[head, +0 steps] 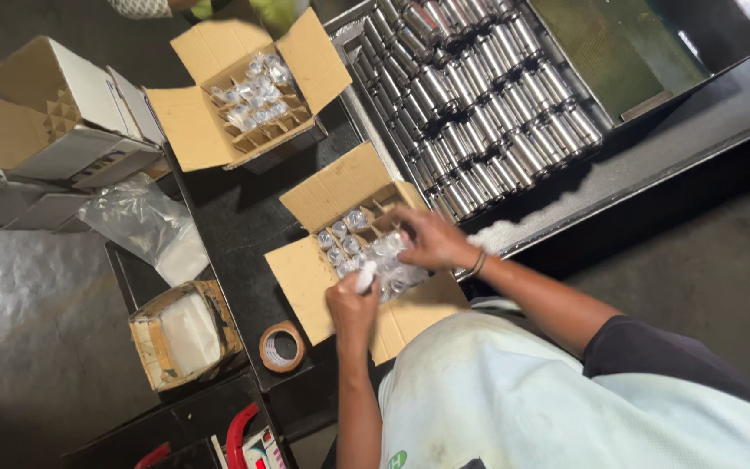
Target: The person places individually wrapped metal parts into a cardboard box with dividers, then seals the box with tape and stacks it. The person then opens another box and continues placing wrapped parts into it.
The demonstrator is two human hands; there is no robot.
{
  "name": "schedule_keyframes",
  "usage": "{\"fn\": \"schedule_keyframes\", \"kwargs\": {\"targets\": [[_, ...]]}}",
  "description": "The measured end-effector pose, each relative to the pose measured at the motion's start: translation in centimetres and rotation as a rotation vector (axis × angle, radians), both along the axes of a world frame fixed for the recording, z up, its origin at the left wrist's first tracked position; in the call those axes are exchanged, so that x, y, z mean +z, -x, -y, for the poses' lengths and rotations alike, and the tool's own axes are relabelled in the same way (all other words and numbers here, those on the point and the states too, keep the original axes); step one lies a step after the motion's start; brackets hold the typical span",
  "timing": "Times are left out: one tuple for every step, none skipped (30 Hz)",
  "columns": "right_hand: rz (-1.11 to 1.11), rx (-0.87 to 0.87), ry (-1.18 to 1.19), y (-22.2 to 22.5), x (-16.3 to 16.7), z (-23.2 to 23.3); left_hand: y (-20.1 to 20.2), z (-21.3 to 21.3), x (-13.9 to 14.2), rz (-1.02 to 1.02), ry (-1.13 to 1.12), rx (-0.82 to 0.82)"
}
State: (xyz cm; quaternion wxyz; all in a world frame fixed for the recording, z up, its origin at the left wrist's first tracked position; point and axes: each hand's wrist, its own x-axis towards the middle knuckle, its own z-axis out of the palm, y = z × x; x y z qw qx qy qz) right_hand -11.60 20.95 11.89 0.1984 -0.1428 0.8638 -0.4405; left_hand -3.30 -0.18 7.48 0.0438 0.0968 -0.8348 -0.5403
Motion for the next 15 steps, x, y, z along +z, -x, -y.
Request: {"fn": "schedule_keyframes", "kwargs": {"targets": [[-0.239,0.004,-0.045,1.4,-0.9,-1.7,-0.1,1.0,0.7,-0.160,0.408,-0.054],[-0.485,0.011,-0.087,3.2,-1.7,-3.5,-0.1,1.6,1.4,-0.080,0.383,0.014],[-0.515,-0.069,-0.283,4.9,-2.6,-5.2,-0.1,2.1,2.2,-0.002,0.357,0.077],[-0.539,-0.152,-0.479,6.5,-3.5,-6.4,-0.1,2.2,2.9,0.078,0.330,0.138],[-0.400,-0.285,-0.509,8.0,-4.2,-7.1,-0.1,2.0,3.5,0.102,0.253,0.135],[-0.257,-0.414,-0.539,8.9,-4.7,-7.8,0.0,1.6,4.0,0.128,0.174,0.132],[-0.212,-0.447,-0.547,9.4,-5.0,-8.0,0.0,1.2,4.4,0.151,0.096,0.131],[-0.172,-0.481,-0.550,10.0,-5.0,-8.2,0.2,0.6,4.7,0.121,0.096,0.112],[-0.130,-0.513,-0.552,10.1,-4.8,-8.0,0.2,0.0,4.9,0.092,0.098,0.093],[-0.208,-0.506,-0.591,10.2,-4.6,-7.9,0.3,-0.5,5.1,0.065,0.099,0.074],[-0.291,-0.497,-0.633,10.2,-4.3,-7.7,0.5,-0.9,5.2,0.081,0.087,0.064],[-0.370,-0.484,-0.676,10.2,-3.9,-7.4,0.5,-1.4,5.3,0.102,0.074,0.054],[-0.318,-0.478,-0.679,10.3,-3.5,-7.3,0.4,-1.7,5.4,0.128,0.064,0.042],[-0.267,-0.475,-0.681,10.4,-3.2,-7.2,0.5,-2.0,5.5,0.100,0.081,0.025],[-0.223,-0.476,-0.681,10.8,-2.9,-7.2,0.5,-2.3,5.6,0.064,0.097,0.007]]}}
